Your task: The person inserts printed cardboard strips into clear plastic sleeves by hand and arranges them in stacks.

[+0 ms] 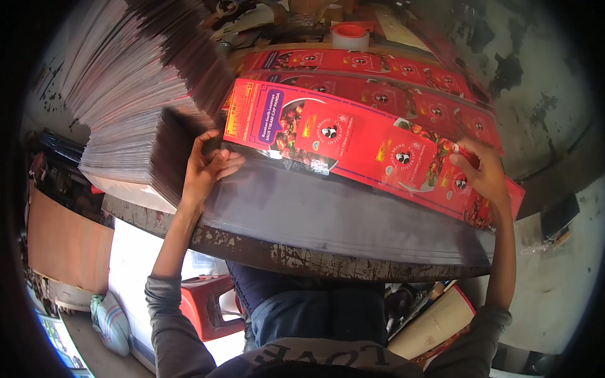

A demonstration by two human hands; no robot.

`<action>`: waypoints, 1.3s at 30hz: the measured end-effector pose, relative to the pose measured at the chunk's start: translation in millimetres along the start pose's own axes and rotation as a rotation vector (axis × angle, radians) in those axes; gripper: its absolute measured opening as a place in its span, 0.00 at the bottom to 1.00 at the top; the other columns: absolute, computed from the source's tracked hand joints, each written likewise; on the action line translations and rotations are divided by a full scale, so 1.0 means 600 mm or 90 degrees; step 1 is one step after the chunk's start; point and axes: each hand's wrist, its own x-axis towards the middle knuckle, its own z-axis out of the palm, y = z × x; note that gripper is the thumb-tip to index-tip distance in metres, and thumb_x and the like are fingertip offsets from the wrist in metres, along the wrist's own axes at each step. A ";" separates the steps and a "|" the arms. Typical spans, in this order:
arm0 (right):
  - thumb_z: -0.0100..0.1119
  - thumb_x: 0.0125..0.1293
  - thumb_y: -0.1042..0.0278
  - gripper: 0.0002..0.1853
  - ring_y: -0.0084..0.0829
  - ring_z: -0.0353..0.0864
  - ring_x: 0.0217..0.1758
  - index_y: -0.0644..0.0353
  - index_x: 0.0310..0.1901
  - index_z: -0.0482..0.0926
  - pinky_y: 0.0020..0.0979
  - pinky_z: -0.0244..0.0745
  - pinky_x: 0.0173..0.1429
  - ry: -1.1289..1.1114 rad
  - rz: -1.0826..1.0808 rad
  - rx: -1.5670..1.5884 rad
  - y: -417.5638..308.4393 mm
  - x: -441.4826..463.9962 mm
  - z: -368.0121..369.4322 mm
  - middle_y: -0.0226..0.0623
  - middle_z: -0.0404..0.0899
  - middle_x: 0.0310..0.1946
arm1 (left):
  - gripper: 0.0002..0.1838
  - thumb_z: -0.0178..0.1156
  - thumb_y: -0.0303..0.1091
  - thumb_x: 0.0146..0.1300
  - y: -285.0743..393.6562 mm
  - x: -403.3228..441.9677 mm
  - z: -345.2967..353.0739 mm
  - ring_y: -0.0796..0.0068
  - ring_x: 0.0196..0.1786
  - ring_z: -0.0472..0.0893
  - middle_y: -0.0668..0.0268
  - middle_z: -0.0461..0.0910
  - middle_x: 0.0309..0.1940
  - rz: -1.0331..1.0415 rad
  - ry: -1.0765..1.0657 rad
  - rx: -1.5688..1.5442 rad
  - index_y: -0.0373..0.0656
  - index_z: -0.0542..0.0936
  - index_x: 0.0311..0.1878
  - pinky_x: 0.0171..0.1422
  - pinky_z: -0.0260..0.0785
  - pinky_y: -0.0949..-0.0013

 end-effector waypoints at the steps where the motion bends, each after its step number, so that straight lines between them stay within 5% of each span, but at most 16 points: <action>1: 0.62 0.57 0.68 0.09 0.26 0.63 0.22 0.64 0.30 0.73 0.28 0.59 0.29 -0.006 0.022 0.011 -0.003 0.000 -0.001 0.36 0.67 0.20 | 0.24 0.55 0.29 0.65 0.000 0.000 0.000 0.62 0.45 0.82 0.55 0.81 0.39 0.006 0.015 -0.012 0.42 0.58 0.60 0.47 0.77 0.67; 19: 0.61 0.57 0.70 0.10 0.19 0.60 0.25 0.67 0.30 0.72 0.24 0.58 0.30 0.008 -0.019 0.037 -0.007 -0.005 -0.010 0.31 0.66 0.20 | 0.18 0.53 0.26 0.66 0.017 0.001 0.008 0.59 0.47 0.82 0.45 0.79 0.42 -0.065 0.055 -0.039 0.33 0.61 0.56 0.51 0.76 0.66; 32: 0.61 0.57 0.69 0.09 0.18 0.58 0.20 0.65 0.27 0.73 0.24 0.55 0.26 0.029 -0.073 -0.029 -0.009 0.011 -0.015 0.29 0.63 0.15 | 0.17 0.52 0.28 0.67 0.004 0.004 0.002 0.66 0.48 0.81 0.51 0.79 0.43 -0.046 0.053 -0.085 0.29 0.67 0.55 0.54 0.75 0.70; 39: 0.62 0.56 0.68 0.09 0.27 0.65 0.20 0.65 0.29 0.74 0.27 0.61 0.28 0.014 -0.051 -0.064 -0.008 0.006 -0.010 0.37 0.69 0.18 | 0.17 0.52 0.27 0.67 -0.007 0.009 0.002 0.68 0.45 0.82 0.53 0.80 0.42 -0.035 0.096 -0.102 0.27 0.69 0.55 0.52 0.76 0.70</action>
